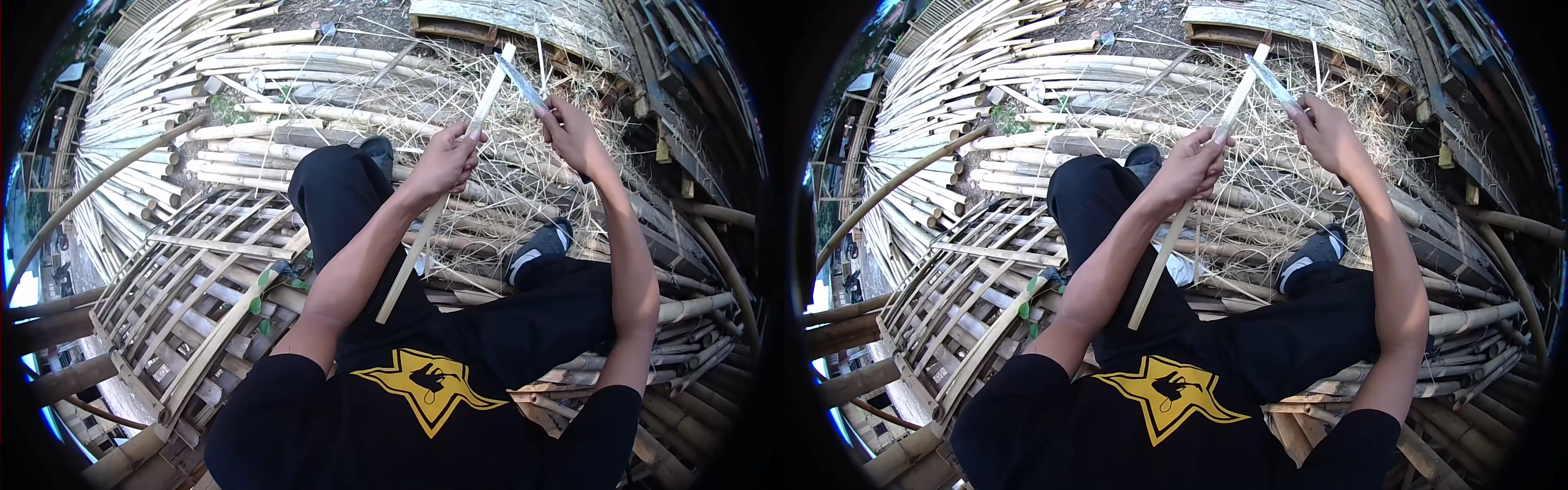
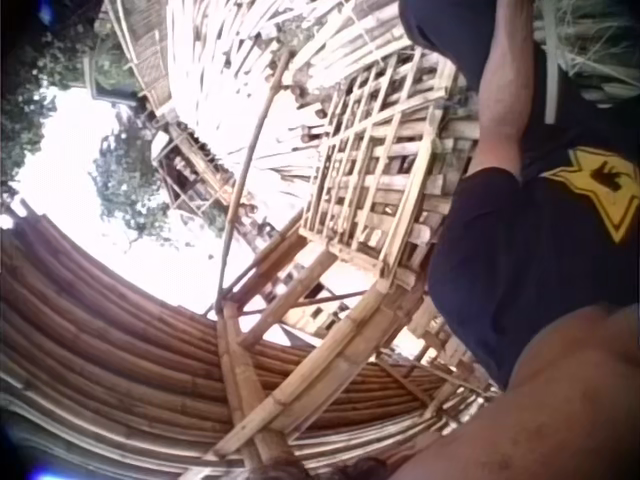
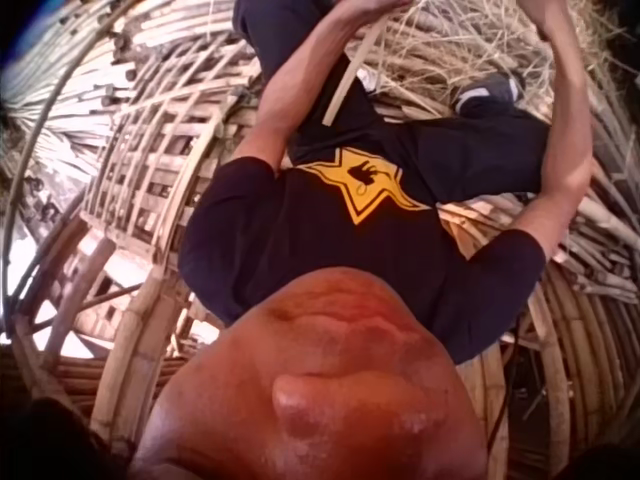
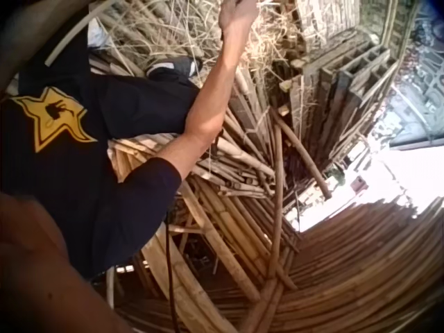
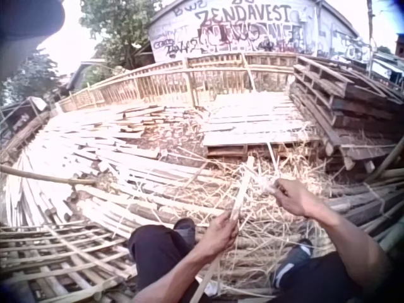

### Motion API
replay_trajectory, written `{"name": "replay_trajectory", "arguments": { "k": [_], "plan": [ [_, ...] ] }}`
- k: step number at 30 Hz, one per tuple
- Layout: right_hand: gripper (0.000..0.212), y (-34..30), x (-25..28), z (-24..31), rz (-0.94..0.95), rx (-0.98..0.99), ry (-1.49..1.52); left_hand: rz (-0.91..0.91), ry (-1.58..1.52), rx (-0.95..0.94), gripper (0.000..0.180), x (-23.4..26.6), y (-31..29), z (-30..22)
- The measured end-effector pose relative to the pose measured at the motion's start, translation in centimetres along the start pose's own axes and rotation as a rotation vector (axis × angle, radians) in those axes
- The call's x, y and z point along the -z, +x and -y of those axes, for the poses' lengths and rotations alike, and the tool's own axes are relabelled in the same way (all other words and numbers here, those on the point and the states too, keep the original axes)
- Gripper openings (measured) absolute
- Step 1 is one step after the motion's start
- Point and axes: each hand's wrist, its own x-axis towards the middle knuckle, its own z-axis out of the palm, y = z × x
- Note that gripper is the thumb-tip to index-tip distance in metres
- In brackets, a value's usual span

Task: The person uses a knife to split thin strips from a bamboo stalk and then shaves the edges of the strips by hand while sitting on a bamboo structure.

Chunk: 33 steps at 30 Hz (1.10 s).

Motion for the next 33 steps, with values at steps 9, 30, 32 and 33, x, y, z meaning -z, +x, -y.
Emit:
{"name": "replay_trajectory", "arguments": {
  "k": [9,30,32,33],
  "plan": [
    [0.050,2.6,0.4,-1.2,-0.220,0.062,-0.397,0.006,0.063,0.046,0.025,-0.8,-0.6,0.0],
    [0.042,2.8,0.2,-0.4,-0.440,0.146,-0.446,0.041,0.088,0.031,0.024,-0.9,-1.2,-0.8],
    [0.046,2.6,-1.3,-0.7,-0.331,0.147,-0.446,0.016,0.075,0.038,0.024,-0.2,-1.1,-0.8],
    [0.045,2.6,-2.0,-1.0,-0.370,0.259,-0.439,0.018,0.079,0.032,0.024,-0.2,-1.0,-0.8]
  ]
}}
